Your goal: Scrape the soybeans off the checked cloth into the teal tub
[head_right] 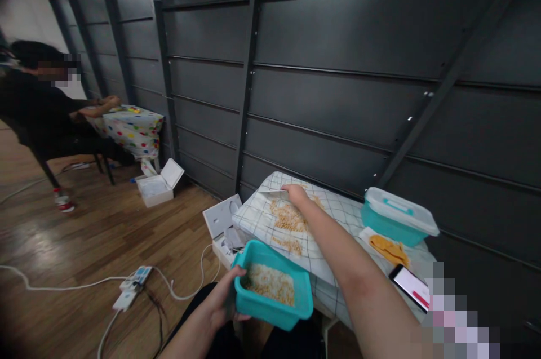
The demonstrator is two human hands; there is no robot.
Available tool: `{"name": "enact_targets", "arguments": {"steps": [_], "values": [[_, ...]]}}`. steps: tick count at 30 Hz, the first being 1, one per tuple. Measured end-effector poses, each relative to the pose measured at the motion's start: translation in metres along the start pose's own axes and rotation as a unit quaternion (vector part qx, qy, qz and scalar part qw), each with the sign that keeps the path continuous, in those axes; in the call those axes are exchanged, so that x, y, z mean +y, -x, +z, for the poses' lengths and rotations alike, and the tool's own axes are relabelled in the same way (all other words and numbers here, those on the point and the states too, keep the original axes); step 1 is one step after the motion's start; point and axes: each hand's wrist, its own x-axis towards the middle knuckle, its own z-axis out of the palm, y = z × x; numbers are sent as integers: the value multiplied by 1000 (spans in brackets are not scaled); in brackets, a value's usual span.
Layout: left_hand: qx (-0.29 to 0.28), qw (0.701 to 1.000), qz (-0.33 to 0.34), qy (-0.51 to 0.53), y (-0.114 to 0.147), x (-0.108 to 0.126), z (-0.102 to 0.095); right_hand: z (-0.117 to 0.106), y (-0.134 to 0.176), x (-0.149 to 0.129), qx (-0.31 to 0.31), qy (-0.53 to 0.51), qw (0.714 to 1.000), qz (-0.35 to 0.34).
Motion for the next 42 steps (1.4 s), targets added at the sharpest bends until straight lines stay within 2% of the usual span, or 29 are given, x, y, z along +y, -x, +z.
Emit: {"name": "enact_targets", "arguments": {"steps": [4, 10, 15, 23, 28, 31, 35, 39, 42], "values": [[-18, 1000, -10, -12, 2, 3, 4, -4, 11, 2, -10, -1, 999, -54], [-16, 1000, -12, -13, 3, 1, 9, -15, 34, 6, -27, 2, 994, -106], [-37, 999, -21, -19, 3, 1, 10, -22, 52, 11, -22, 6, 991, -133], [-17, 999, -16, -29, 1, -1, 9, -20, 73, 33, 4, -4, 984, -177], [-29, 999, -21, -20, -2, -1, 11, -33, 87, 28, -12, -26, 979, -204], [-34, 999, -33, -20, -1, 1, 15, -48, 94, 14, 10, -29, 981, -190], [-32, 998, -38, -34, -1, 2, 16, -72, 106, -7, 63, -27, 988, -135], [-40, 998, -39, -32, -4, 3, 7, -91, 127, -22, 91, -8, 994, -62], [-53, 997, -39, -34, -7, 7, -2, -93, 144, -28, 111, -1, 994, -16]]}}
